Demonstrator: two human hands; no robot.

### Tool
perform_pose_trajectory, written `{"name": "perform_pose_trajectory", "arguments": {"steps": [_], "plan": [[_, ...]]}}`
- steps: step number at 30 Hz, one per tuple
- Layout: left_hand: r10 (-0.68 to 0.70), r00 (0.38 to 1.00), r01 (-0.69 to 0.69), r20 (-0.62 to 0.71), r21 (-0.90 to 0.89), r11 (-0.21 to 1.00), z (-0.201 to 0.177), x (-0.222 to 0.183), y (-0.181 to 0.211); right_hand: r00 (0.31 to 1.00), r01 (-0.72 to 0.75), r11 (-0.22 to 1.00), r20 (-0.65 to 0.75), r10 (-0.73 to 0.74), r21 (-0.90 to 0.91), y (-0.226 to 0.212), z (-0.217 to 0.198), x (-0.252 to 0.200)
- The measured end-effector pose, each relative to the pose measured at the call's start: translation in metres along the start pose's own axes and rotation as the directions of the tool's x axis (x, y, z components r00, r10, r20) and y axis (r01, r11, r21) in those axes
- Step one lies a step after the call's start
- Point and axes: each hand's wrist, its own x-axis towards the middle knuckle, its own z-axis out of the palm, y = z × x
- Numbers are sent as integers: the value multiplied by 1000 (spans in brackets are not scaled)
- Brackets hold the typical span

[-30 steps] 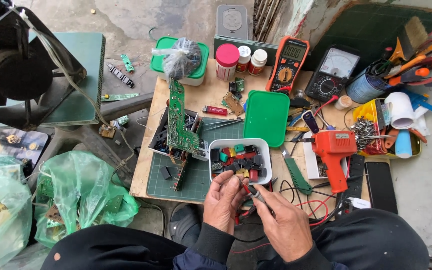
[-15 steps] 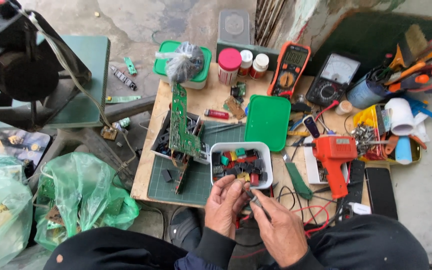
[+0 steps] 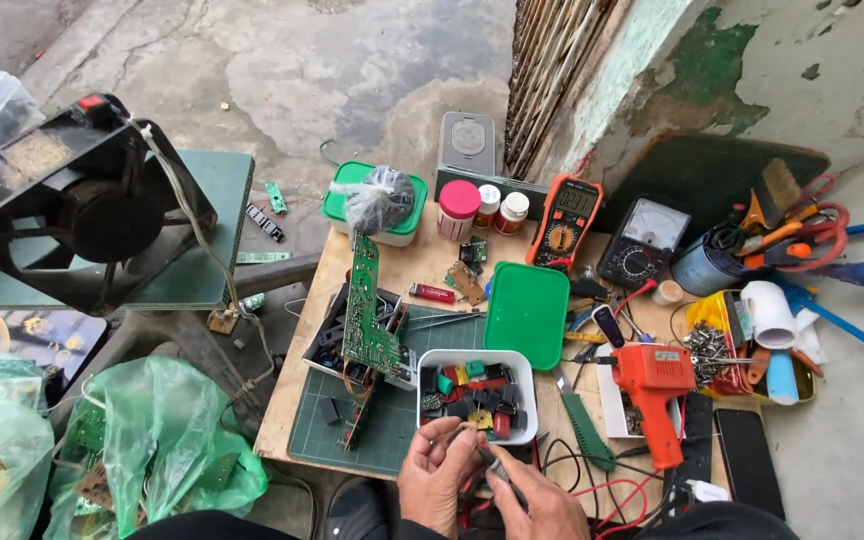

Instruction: Testing electronic components on a circuit board using a multimeter and sorting parts into containers.

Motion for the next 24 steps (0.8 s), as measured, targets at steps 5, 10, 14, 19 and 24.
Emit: {"name": "perform_pose_trajectory", "arguments": {"steps": [5,10,14,19,24], "plan": [[19,1000,-20,20,33,999,-8,9,-8,1000,-11,1000,3,11,2,5,4,1],[26,1000,-26,6,-1,1000,-11,15,-15,995,-80,997,57,81,-14,4,2,4],[18,1000,-18,2,11,1000,-10,13,-12,993,-91,996,79,93,-22,6,3,7],[8,1000,-8,-10,18,1000,-8,13,-11,982,-139,990,126,140,-20,2,0,6],[36,999,-36,-1,46,998,-9,13,-12,991,-91,996,101,91,-10,11,9,9]]}}
